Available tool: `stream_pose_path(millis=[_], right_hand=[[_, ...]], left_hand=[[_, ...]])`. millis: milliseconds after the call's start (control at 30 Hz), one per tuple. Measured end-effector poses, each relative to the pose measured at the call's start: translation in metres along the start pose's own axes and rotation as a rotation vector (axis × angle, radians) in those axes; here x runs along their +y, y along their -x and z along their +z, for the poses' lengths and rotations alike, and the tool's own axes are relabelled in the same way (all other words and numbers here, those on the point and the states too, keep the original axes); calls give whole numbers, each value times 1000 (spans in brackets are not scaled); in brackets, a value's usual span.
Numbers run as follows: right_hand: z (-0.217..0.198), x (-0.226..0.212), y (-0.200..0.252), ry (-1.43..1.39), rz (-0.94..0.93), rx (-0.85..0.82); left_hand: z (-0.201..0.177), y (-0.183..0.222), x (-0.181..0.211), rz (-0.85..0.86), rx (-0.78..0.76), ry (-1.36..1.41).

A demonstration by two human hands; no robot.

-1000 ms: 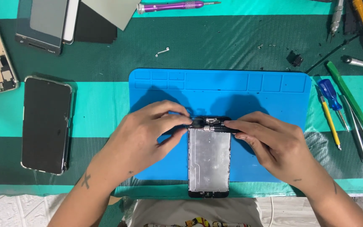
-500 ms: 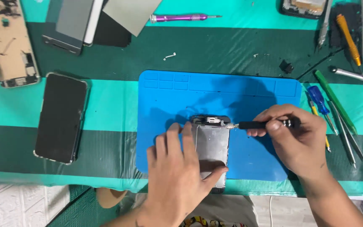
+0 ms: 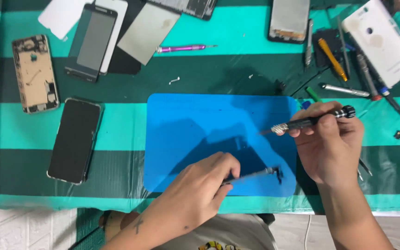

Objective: Disassembling a mobile phone screen assembly by removing screws and prying apart internal components.

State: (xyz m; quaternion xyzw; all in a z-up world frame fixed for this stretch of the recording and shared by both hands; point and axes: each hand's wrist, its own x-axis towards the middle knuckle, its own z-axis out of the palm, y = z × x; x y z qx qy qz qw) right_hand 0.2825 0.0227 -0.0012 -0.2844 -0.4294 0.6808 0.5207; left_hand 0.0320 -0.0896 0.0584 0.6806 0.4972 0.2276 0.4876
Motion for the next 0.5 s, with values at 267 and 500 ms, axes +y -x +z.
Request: stream_pose_path(millis=[267,500], right_hand=[[28,-44,-19,289,-183,-130],[24,-25,-21,172,-100,-177]], left_hand=[[-32,-6,4,-55,7,-100],[-32,-7,-16,-189,-67,9]])
